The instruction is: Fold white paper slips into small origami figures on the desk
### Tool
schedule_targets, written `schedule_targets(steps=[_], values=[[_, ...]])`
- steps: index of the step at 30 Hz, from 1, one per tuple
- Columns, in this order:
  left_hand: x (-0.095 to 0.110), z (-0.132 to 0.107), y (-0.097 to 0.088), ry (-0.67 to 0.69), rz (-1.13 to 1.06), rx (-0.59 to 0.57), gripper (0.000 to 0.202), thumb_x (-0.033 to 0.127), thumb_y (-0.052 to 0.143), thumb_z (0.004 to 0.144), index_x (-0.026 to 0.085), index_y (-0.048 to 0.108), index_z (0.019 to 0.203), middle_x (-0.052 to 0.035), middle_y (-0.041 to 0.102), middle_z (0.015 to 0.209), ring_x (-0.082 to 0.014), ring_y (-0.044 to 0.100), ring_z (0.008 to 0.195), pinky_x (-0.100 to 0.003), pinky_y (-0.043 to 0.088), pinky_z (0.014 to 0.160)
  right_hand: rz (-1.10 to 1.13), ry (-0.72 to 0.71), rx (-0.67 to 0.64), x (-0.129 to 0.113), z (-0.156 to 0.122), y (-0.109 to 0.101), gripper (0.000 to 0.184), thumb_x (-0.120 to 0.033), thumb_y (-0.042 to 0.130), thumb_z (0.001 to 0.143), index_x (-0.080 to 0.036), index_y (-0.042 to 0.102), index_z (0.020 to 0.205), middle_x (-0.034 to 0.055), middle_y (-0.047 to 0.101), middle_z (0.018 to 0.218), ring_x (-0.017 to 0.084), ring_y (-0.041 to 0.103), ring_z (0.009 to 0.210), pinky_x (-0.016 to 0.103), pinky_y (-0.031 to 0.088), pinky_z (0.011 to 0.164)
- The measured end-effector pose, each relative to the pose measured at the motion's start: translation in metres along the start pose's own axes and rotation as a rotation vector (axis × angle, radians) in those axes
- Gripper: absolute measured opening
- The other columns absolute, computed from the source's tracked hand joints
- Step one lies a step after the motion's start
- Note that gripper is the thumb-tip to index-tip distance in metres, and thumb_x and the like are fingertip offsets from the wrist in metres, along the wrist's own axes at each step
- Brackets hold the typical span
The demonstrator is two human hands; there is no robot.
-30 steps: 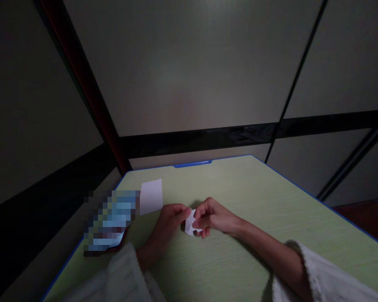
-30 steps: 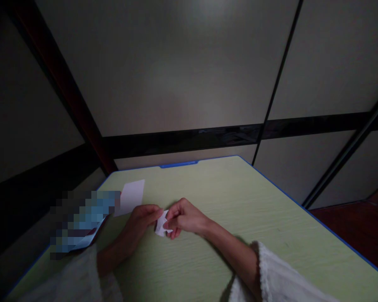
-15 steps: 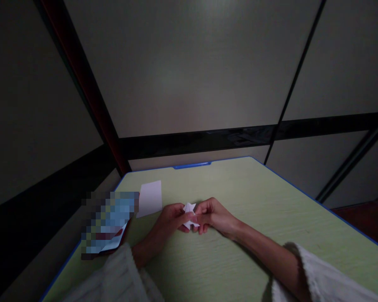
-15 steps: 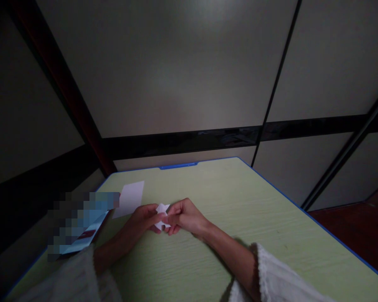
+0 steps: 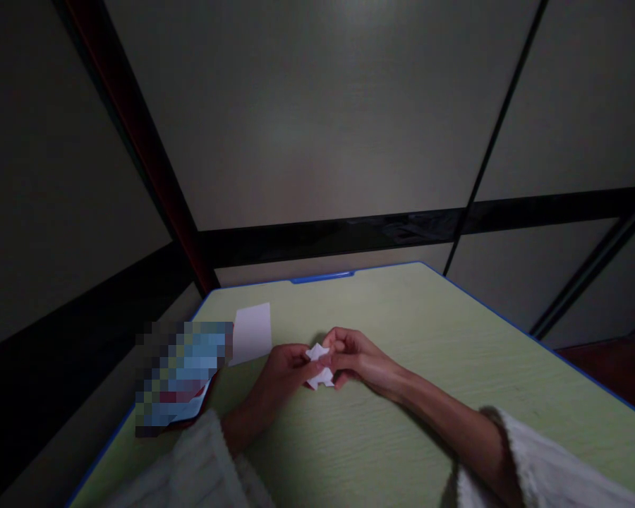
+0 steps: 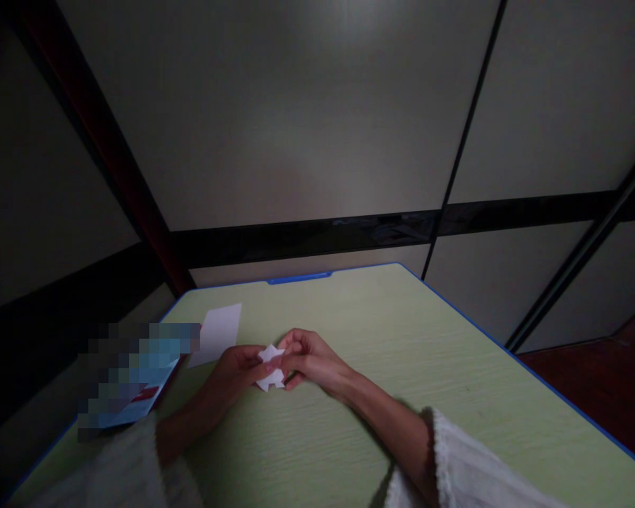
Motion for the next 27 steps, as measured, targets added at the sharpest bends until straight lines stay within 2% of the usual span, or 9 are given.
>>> schedule_targets(steps=[5,8,13,16,19,22,27], values=[[0.001,0.000,0.000,0.002,0.038,0.020,0.018,0.029,0.063,0.054,0.011,0.060,0.056,-0.0012,0.062,0.051,-0.0120,0.053,0.045,-0.020,0.037,0.044,-0.085,-0.007,-0.056,0.003,0.001,0.004,0.022,-0.031,0.059,0.059,-0.012,0.048,0.059,-0.0028,0.052,0.050,0.005,0.048,0.043,0.018,0.041,0.043],[0.001,-0.002,0.003,0.005,0.040,-0.016,0.017,0.027,0.062,0.056,0.010,0.060,0.056,-0.0021,0.062,0.051,-0.0123,0.053,0.046,-0.020,0.036,0.044,-0.172,-0.036,-0.074,0.002,0.001,0.006,0.023,-0.033,0.055,0.063,-0.013,0.047,0.058,-0.0036,0.050,0.046,0.006,0.046,0.040,0.019,0.039,0.042],[0.002,-0.005,0.011,0.029,-0.005,-0.116,0.015,0.024,0.059,0.061,0.009,0.060,0.063,-0.0037,0.063,0.054,-0.0157,0.057,0.056,-0.022,0.039,0.051,-0.306,-0.144,0.027,-0.009,-0.002,0.005,0.022,-0.030,0.051,0.067,-0.013,0.046,0.054,-0.0052,0.044,0.042,0.004,0.039,0.038,0.017,0.029,0.038],[0.004,-0.005,0.010,0.037,-0.048,-0.127,0.014,0.023,0.058,0.062,0.010,0.061,0.063,-0.0030,0.063,0.054,-0.0139,0.056,0.055,-0.021,0.039,0.051,-0.231,-0.136,0.049,-0.007,0.000,0.003,0.025,-0.034,0.054,0.065,-0.013,0.046,0.055,-0.0048,0.045,0.043,0.005,0.040,0.038,0.018,0.031,0.039],[0.005,-0.003,0.004,0.033,-0.072,-0.074,0.012,0.022,0.060,0.060,0.010,0.061,0.062,-0.0015,0.063,0.053,-0.0111,0.053,0.050,-0.019,0.037,0.048,-0.122,-0.079,-0.023,0.001,0.003,0.004,0.028,-0.038,0.058,0.061,-0.012,0.048,0.058,-0.0027,0.050,0.050,0.006,0.045,0.043,0.020,0.037,0.046],[0.004,-0.001,0.001,0.032,-0.069,-0.037,0.011,0.022,0.060,0.059,0.011,0.061,0.060,-0.0014,0.063,0.054,-0.0108,0.053,0.049,-0.019,0.037,0.047,-0.087,-0.054,-0.071,0.004,0.004,0.003,0.029,-0.039,0.058,0.060,-0.011,0.048,0.059,-0.0022,0.051,0.052,0.005,0.045,0.044,0.019,0.037,0.048],[0.001,0.001,-0.001,0.059,-0.091,-0.033,0.012,0.022,0.059,0.059,0.011,0.062,0.060,-0.0015,0.063,0.053,-0.0107,0.052,0.048,-0.019,0.036,0.046,-0.083,-0.059,-0.111,0.001,0.003,0.008,0.024,-0.032,0.060,0.059,-0.011,0.048,0.058,-0.0027,0.050,0.051,0.005,0.044,0.044,0.018,0.036,0.047]])
Point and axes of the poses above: each hand's wrist, its own z-axis towards the middle knuckle, its own y-axis out of the palm, x = y × z, the point moved 10 cm from there along z, towards the middle knuckle
